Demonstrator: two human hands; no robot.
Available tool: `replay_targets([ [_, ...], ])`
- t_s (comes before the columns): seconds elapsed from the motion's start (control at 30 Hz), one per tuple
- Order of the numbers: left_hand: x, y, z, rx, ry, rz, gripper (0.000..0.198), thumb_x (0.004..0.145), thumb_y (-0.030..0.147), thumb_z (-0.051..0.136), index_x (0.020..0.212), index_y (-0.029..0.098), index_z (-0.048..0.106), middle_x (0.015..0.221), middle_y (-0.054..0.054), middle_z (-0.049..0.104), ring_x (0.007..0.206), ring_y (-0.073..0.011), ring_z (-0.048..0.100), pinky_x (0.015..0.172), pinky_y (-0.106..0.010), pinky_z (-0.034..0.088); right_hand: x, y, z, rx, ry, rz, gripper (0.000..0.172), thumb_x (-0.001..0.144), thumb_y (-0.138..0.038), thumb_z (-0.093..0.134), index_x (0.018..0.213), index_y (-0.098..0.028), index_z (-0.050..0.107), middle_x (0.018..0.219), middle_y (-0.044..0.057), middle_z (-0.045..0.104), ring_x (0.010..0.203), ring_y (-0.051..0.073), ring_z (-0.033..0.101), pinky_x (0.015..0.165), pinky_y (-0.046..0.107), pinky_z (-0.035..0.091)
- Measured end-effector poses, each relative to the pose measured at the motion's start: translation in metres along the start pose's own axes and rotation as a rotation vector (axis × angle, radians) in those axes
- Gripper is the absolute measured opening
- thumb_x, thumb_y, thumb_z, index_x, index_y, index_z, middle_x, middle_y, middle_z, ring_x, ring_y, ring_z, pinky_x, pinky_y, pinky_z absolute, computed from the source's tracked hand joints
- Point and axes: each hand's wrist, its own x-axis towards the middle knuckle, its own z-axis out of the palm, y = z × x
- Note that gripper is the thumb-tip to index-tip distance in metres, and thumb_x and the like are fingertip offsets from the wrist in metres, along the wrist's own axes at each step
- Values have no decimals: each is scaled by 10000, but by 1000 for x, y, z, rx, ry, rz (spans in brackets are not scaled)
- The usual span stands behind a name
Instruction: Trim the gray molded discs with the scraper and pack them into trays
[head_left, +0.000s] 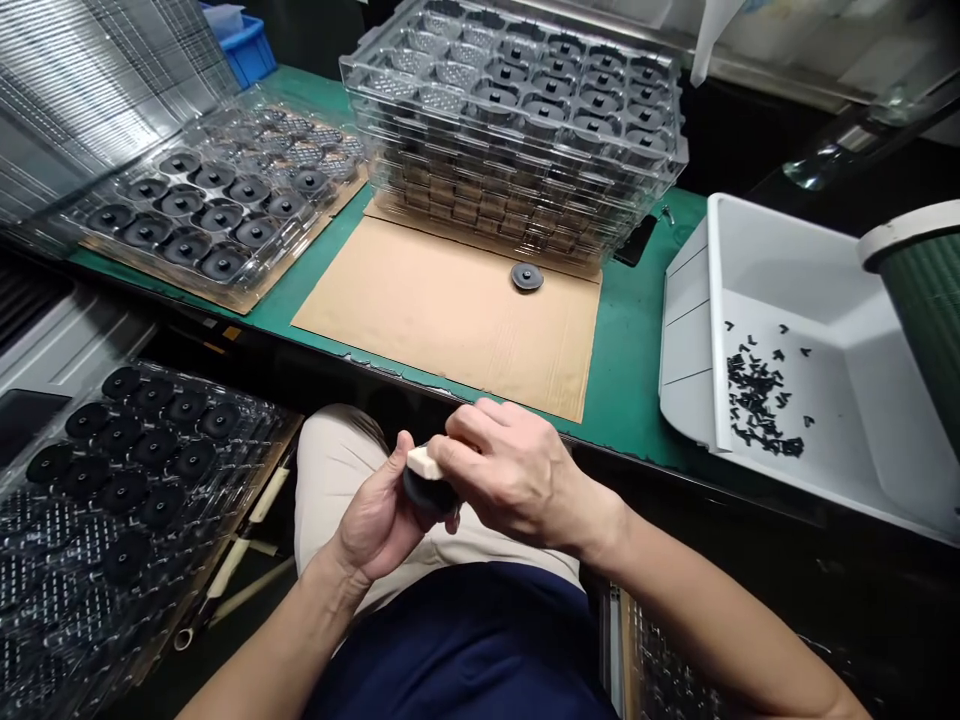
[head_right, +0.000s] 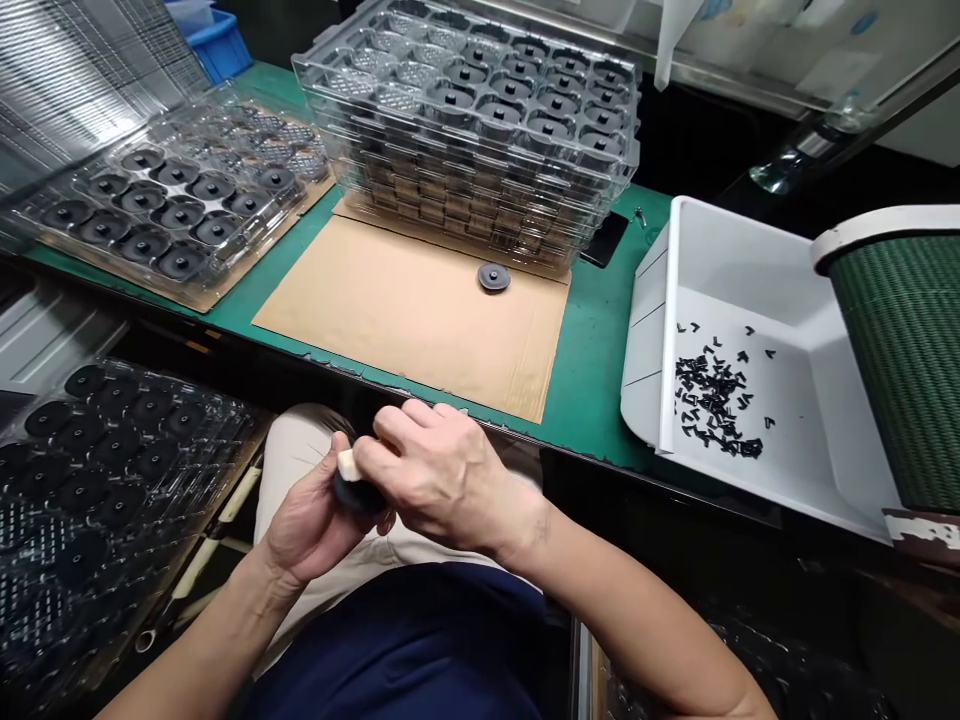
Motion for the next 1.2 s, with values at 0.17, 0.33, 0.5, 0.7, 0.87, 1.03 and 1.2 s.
replay_targets([
  [0.17, -1, 6, 11, -6, 142, 333, 430, 819, 485, 838, 1129, 191, 783, 1002, -63, 790, 864, -202, 738, 760, -297, 639, -1, -6, 4, 79, 78, 203, 242, 1049, -269, 459, 901, -167, 621, 859, 48, 545, 743, 167, 443, 670, 312, 338],
  [0.33, -4, 7, 11, 125, 223, 520, 463, 847, 471, 821, 1212, 194, 755, 1032, -73, 780, 906, -201, 732, 818, -292, 615, -11, -14, 12, 167, 84, 349, 229, 1035, -266, 490, 856, -177, 603, 814, 21, 518, 696, 140, 438, 631, 285, 326],
  [0.5, -2, 4, 4, 101, 83, 133, 446, 893, 552, 730, 960, 115, 785, 810, -93, 740, 681, -207, 686, 566, -300, 598, -2, 2, 6, 101, 38, 154, 225, 1053, -259, 458, 957, -166, 640, 896, 55, 556, 766, 172, 450, 693, 310, 362],
  [0.7, -1, 7, 8, -108, 12, 109, 344, 885, 487, 771, 1024, 172, 777, 989, -70, 771, 844, -205, 723, 747, -332, 643, 13, 11, -1, 113, 16, 3, 186, 1053, -213, 471, 1067, -177, 653, 956, 67, 588, 810, 167, 470, 724, 300, 378],
  [0.87, -9, 16, 9, 17, 85, 417, 596, 766, 267, 911, 1320, 308, 694, 1244, -20, 747, 1172, -191, 683, 1037, -277, 545, 8, -12, 2, 271, 141, 326, 253, 993, -252, 527, 750, -185, 506, 743, 5, 489, 665, 127, 406, 621, 284, 319],
  [1.03, -16, 17, 4, 106, 106, 462, 557, 748, 278, 921, 1267, 343, 729, 1288, -26, 739, 1226, -223, 673, 1029, -277, 548, 3, -19, 10, 330, 152, 268, 207, 983, -220, 508, 779, -188, 517, 718, -7, 528, 643, 115, 427, 617, 276, 313],
  [1.2, -17, 16, 3, 114, 104, 424, 521, 735, 318, 930, 1222, 331, 745, 1276, -28, 744, 1209, -245, 688, 1022, -306, 563, -3, -16, 11, 377, 117, 288, 233, 991, -242, 508, 763, -195, 500, 700, -7, 551, 626, 111, 458, 617, 263, 323],
])
